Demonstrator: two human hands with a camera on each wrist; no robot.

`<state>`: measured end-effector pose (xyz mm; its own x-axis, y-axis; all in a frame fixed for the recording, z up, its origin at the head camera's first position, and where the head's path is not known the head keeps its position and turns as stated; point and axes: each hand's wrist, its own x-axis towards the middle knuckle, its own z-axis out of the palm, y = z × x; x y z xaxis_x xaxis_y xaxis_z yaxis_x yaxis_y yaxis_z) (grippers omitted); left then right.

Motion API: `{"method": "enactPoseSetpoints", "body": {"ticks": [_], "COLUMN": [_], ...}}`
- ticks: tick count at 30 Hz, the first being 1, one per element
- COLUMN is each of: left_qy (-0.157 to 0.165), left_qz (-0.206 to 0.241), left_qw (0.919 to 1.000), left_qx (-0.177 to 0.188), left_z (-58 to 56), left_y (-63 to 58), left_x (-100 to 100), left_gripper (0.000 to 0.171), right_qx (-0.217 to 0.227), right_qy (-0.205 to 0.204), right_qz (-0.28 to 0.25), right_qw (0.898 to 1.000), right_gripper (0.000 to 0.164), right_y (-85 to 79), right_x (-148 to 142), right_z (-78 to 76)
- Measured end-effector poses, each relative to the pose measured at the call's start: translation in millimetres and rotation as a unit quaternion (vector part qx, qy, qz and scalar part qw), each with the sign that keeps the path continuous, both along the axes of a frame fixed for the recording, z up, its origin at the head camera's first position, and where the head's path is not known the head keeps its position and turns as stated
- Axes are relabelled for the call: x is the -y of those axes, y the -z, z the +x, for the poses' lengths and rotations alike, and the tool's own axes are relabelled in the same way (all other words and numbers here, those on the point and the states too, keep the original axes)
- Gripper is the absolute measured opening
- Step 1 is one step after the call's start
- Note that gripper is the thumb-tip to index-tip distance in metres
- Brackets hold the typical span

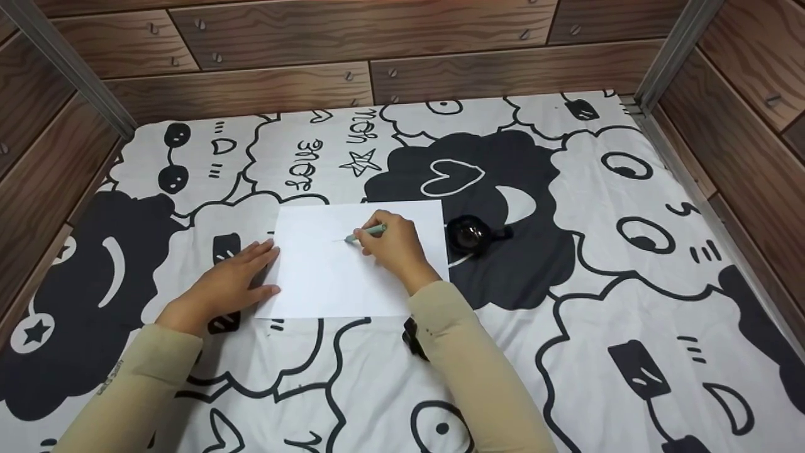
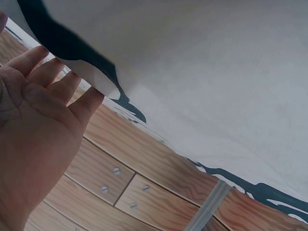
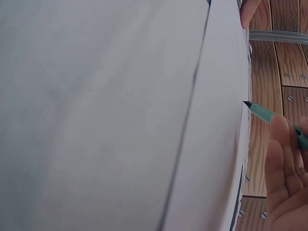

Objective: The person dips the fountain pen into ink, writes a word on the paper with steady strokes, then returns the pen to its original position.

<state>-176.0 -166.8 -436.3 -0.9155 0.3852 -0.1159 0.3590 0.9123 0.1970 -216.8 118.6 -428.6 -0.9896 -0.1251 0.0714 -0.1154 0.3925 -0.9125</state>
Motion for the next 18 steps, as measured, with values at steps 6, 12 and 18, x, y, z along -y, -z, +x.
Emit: {"method": "enactPoseSetpoints", "body": {"ticks": [6, 12, 18], "left_qy": [0.004, 0.002, 0.007], "left_qz": [0.003, 0.002, 0.001], "left_qw": [1.0000, 1.0000, 1.0000], "left_qx": [-0.001, 0.000, -0.003], "left_z": [0.2, 0.4, -0.6], "left_y": [0.5, 0.4, 2.1], "left_x": [0.5, 0.3, 1.0], "left_gripper": [0.067, 0.067, 0.067], "right_qx": [-0.007, -0.013, -0.014], "right_qy": [0.009, 0.023, 0.031], "right_qz": [0.011, 0.017, 0.018], "right_qw": [1.000, 1.000, 0.999], "right_gripper": [0.015, 0.017, 0.017], "right_y": [-0.8, -2.8, -3.7], "right_x": [-6.9, -15.2, -24.3], "right_z": [1.6, 3.2, 4.1]}}
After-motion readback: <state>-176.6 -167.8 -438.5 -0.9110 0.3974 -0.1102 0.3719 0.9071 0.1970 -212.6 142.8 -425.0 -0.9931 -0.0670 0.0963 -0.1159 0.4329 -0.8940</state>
